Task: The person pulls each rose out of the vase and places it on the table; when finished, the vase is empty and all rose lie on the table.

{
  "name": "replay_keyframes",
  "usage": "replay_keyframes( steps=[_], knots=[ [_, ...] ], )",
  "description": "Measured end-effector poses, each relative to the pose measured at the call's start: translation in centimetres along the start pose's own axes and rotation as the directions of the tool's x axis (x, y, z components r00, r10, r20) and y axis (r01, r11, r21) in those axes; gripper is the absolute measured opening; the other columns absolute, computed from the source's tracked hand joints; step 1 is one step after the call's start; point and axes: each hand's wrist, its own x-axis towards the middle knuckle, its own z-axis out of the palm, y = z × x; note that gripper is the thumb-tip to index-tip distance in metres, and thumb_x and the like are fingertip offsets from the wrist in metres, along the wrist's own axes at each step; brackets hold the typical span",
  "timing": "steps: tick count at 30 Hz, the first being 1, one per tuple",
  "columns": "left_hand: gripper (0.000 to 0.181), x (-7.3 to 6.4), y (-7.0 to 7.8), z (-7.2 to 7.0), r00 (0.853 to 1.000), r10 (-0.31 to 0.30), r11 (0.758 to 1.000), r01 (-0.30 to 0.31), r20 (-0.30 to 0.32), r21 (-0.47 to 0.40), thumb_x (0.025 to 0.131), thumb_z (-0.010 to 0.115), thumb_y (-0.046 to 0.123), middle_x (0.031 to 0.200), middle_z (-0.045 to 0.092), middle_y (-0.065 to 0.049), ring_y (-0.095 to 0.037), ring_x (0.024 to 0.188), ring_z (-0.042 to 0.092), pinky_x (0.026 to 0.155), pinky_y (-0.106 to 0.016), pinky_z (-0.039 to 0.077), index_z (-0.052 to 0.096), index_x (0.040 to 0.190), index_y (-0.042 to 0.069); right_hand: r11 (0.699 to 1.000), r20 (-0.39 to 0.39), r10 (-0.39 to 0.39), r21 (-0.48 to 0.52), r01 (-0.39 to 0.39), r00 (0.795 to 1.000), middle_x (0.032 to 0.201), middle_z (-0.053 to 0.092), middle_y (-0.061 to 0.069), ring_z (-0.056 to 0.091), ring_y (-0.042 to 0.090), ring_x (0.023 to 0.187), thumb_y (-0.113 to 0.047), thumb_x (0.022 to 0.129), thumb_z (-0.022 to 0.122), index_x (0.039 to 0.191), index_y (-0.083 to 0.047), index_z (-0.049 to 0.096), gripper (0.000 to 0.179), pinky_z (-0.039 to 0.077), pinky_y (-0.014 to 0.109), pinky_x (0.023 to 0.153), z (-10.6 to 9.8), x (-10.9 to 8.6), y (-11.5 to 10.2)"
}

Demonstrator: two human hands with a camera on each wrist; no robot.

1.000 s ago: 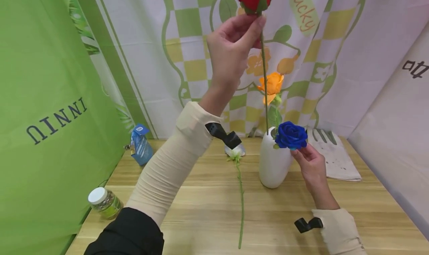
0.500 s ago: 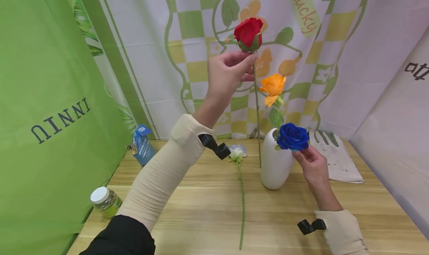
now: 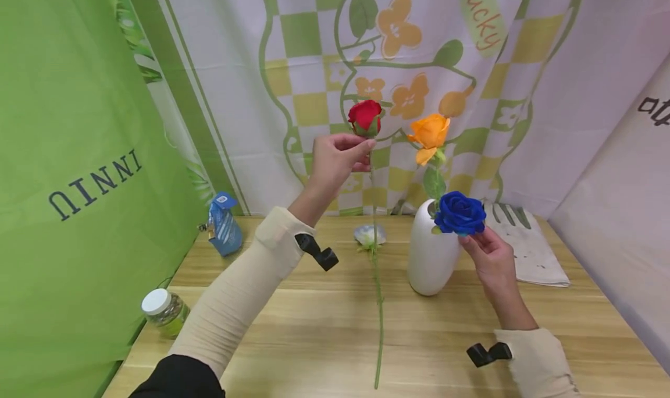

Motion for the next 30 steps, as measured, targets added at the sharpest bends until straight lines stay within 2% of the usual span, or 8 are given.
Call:
replay_keyframes(
  steps=[9, 13, 16, 19, 24, 27, 30],
  knots=[
    [0.012, -0.3, -6.0, -2.0, 0.991, -0.113, 0.993, 0.11, -0.075, -0.046, 0.087, 0.077, 0.005, 0.07, 0.067, -0.006, -0.013, 0.055, 0.064, 0.054, -0.028, 0.061, 0.073, 0.089, -0.006, 0.998, 0.035, 0.021, 0.052, -0.023, 0.999, 0.102, 0.077, -0.008, 0.071, 0.0, 0.086, 0.008, 0.095, 0.058, 0.109, -0.015, 0.073, 0.031, 0.058, 0.012, 0.077, -0.1, 0.1, -0.1],
    [0.013, -0.6, -7.7, -3.2, 0.982, -0.174, 0.982, 0.168, -0.075, -0.085, 0.088, 0.075, 0.003, 0.07, 0.067, -0.003, -0.012, 0.056, 0.064, 0.053, -0.026, 0.06, 0.072, 0.094, -0.008, 0.998, 0.024, 0.053, 0.025, -0.053, 0.998, 0.102, 0.077, -0.01, 0.07, -0.001, 0.087, 0.006, 0.095, 0.059, 0.109, -0.018, 0.073, 0.03, 0.058, 0.012, 0.077, -0.2, 0.0, -0.1],
    [0.017, -0.4, -8.8, -3.8, 0.977, -0.2, 0.978, 0.194, -0.078, -0.083, 0.089, 0.073, 0.0, 0.068, 0.068, -0.002, -0.01, 0.054, 0.063, 0.052, -0.024, 0.059, 0.071, 0.099, -0.013, 0.998, 0.011, 0.068, 0.01, -0.069, 0.998, 0.103, 0.077, -0.011, 0.07, -0.001, 0.087, 0.004, 0.095, 0.06, 0.108, -0.019, 0.073, 0.03, 0.058, 0.012, 0.077, -0.2, 0.0, -0.2],
    [0.017, -0.2, -10.1, -4.1, 0.971, -0.219, 0.975, 0.214, -0.099, -0.061, 0.088, 0.073, 0.0, 0.071, 0.071, -0.01, -0.009, 0.053, 0.063, 0.051, -0.022, 0.059, 0.071, 0.099, -0.014, 0.997, 0.003, 0.08, -0.005, -0.08, 0.997, 0.103, 0.076, -0.012, 0.07, -0.001, 0.087, 0.003, 0.096, 0.06, 0.108, -0.02, 0.074, 0.029, 0.057, 0.011, 0.077, -0.3, 0.1, -0.3],
    [0.012, -0.4, -12.9, -4.4, 0.949, -0.281, 0.96, 0.28, -0.14, -0.032, 0.086, 0.075, 0.0, 0.09, 0.074, -0.027, -0.009, 0.053, 0.063, 0.051, -0.023, 0.059, 0.074, 0.092, -0.01, 0.996, -0.005, 0.082, -0.02, -0.082, 0.997, 0.102, 0.076, -0.013, 0.069, -0.001, 0.087, 0.002, 0.096, 0.06, 0.107, -0.02, 0.074, 0.029, 0.057, 0.011, 0.077, -0.3, 0.2, -0.3],
    [0.009, -0.7, -14.6, -4.6, 0.926, -0.34, 0.94, 0.342, -0.165, -0.015, 0.085, 0.076, 0.0, 0.095, 0.075, -0.028, -0.01, 0.051, 0.064, 0.054, -0.027, 0.061, 0.075, 0.09, -0.008, 0.997, -0.008, 0.072, -0.027, -0.072, 0.997, 0.102, 0.076, -0.012, 0.069, 0.0, 0.087, 0.002, 0.096, 0.061, 0.106, -0.02, 0.074, 0.028, 0.057, 0.011, 0.077, -0.3, 0.2, -0.3],
    [0.009, -0.9, -15.9, -4.9, 0.903, -0.377, 0.92, 0.391, -0.208, 0.028, 0.085, 0.077, 0.001, 0.097, 0.075, -0.028, -0.009, 0.05, 0.064, 0.064, -0.036, 0.064, 0.076, 0.09, -0.006, 0.998, -0.006, 0.064, -0.025, -0.064, 0.998, 0.101, 0.076, -0.012, 0.069, 0.0, 0.087, 0.001, 0.095, 0.062, 0.106, -0.019, 0.074, 0.026, 0.057, 0.011, 0.077, -0.2, 0.2, -0.3]
  ],
)
